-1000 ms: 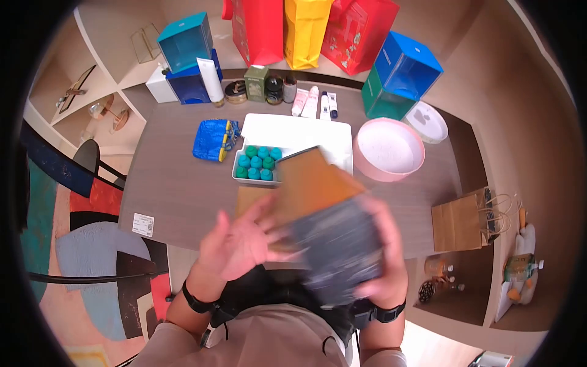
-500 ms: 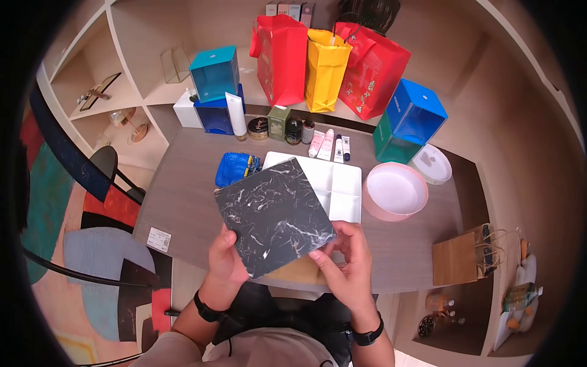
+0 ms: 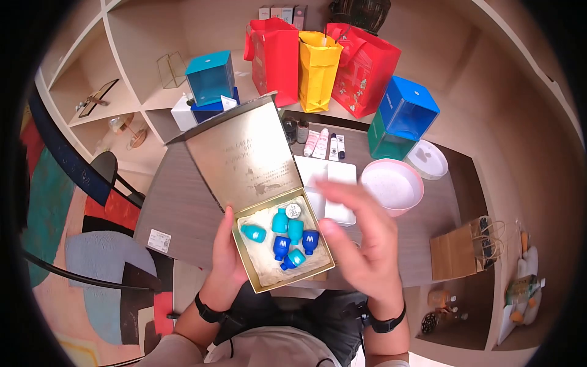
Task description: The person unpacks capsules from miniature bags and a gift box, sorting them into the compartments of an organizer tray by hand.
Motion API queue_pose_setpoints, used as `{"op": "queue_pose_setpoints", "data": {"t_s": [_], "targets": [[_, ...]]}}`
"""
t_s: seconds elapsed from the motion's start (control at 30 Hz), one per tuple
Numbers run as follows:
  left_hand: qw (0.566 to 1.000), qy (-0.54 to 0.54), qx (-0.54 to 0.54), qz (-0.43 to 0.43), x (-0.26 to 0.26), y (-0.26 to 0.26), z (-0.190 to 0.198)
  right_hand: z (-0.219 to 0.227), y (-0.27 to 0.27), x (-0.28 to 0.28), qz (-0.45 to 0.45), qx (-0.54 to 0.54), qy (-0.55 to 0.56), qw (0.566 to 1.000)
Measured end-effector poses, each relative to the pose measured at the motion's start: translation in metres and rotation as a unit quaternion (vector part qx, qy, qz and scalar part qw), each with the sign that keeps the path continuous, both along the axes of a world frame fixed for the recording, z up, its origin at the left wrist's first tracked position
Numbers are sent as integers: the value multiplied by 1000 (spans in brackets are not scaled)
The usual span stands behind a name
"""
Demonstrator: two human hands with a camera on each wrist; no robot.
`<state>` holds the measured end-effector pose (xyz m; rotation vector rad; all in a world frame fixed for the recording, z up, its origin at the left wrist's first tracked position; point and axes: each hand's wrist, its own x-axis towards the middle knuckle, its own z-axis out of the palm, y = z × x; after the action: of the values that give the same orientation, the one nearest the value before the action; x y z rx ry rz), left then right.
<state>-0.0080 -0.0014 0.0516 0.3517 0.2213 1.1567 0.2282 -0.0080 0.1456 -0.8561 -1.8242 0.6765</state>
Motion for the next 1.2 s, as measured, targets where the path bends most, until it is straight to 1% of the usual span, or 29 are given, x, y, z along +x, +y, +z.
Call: {"op": "queue_pose_setpoints", "data": {"t_s": [0.07, 0.1, 0.13, 0.17, 0.2, 0.27, 0.3, 0.33, 0.4, 0.43, 0.5, 0.53, 0.6, 0.63, 0.73, 0.8, 0.87, 0.93, 0.97, 1.03, 1.1, 1.13, 1.17, 1.2], "targets": [[1000, -3, -9, -1, -1, 0, -4, 13, -12, -15, 45, -101, -135, 985], [996, 49, 0, 74, 0, 0, -13, 9, -14, -24, 45, -101, -133, 985], [984, 102, 9, 146, 1, 0, -17, 4, -15, -34, 25, -30, -246, 968], [976, 126, 3, 179, 1, -1, -10, -2, -17, -44, 3, 40, -355, 934], [976, 129, 5, 177, 2, -1, -10, -7, -18, -53, 0, 40, -352, 935], [949, 182, 11, 255, 3, 0, -10, -18, -17, -69, -45, 72, -397, 914], [949, 178, 2, 261, 5, -2, -7, -22, -14, -74, -51, 78, -412, 906], [949, 180, 4, 259, 6, -3, -5, -24, -10, -78, -54, 77, -410, 907], [933, 211, 48, 288, 5, -5, -2, -26, -2, -84, -96, 99, -401, 906], [932, 211, 48, 289, 3, -4, -2, -28, 3, -85, -96, 100, -400, 906], [924, 226, 82, 296, -2, -1, -2, -30, 12, -82, -36, 105, -409, 906], [924, 226, 79, 298, -5, 2, -1, -27, 15, -80, -33, 104, -410, 905], [947, 201, 45, 245, -10, 7, 0, -19, 18, -76, -10, 101, -364, 926], [938, 241, 53, 243, -8, 9, 7, -14, 18, -76, 1, 87, -364, 927], [943, 217, 46, 249, -3, 23, 12, -8, 20, -83, 3, 101, -385, 917], [943, 202, 42, 260, -1, 32, 14, -8, 27, -84, -3, 99, -373, 922], [948, 160, 37, 274, -1, 38, 15, -11, 39, -83, -11, 95, -361, 928], [945, 159, 45, 282, -2, 44, 16, -15, 57, -78, -1, 135, -266, 954], [941, 158, 49, 296, -1, 47, 21, -8, 62, -76, -2, 127, -273, 954], [936, 156, 51, 310, -2, 59, 25, -11, 72, -77, 6, 117, -285, 951], [915, 214, 106, 326, -3, 79, 21, -12, 81, -77, 11, 101, -296, 950], [916, 212, 106, 323, -6, 89, 23, -8, 86, -77, -11, 121, -266, 956], [911, 202, 98, 345, -10, 100, 24, -4, 91, -75, -32, 142, -235, 961], [906, 190, 90, 368, -16, 110, 24, -1, 95, -69, -34, 142, -239, 960]]}}
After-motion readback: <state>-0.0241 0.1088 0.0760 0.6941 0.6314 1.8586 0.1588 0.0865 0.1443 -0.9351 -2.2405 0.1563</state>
